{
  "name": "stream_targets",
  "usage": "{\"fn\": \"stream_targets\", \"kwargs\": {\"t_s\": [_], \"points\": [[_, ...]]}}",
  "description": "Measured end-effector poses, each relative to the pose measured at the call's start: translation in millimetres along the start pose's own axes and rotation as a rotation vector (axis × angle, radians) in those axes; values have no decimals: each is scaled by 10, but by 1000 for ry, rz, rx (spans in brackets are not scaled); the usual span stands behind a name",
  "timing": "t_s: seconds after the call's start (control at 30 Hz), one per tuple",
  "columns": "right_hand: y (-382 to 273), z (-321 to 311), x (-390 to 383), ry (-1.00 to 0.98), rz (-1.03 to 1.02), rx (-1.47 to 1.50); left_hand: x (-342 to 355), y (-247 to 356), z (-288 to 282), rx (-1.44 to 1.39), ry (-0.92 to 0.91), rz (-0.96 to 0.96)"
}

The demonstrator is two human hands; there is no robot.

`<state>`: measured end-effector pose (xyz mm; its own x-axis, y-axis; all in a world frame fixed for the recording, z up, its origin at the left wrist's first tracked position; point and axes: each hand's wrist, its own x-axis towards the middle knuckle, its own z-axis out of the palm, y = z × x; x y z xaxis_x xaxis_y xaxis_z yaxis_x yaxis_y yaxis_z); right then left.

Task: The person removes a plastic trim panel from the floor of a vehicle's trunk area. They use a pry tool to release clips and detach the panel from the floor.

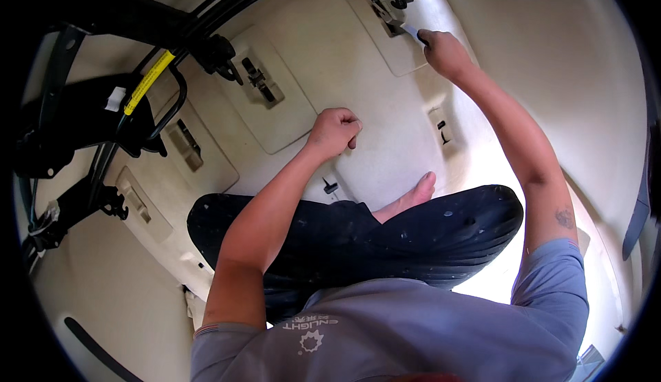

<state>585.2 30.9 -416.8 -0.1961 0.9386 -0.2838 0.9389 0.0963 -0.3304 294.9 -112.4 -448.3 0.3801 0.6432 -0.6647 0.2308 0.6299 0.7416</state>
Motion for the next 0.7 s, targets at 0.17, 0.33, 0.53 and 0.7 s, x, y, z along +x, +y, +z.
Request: {"fn": "stream_targets", "kwargs": {"t_s": [0.17, 0.33, 0.53, 0.7], "points": [[4, 245, -79, 82, 71, 218, -6, 10, -42, 37, -31, 3], [-88, 197, -175, 99, 50, 187, 57, 98, -31, 142, 214, 239], [-54, 156, -181, 66, 44, 120, 982, 1079, -31, 600, 507, 422], [-71, 155, -134, 46, 54, 81, 1857, 1306, -113, 779, 459, 440]]}}
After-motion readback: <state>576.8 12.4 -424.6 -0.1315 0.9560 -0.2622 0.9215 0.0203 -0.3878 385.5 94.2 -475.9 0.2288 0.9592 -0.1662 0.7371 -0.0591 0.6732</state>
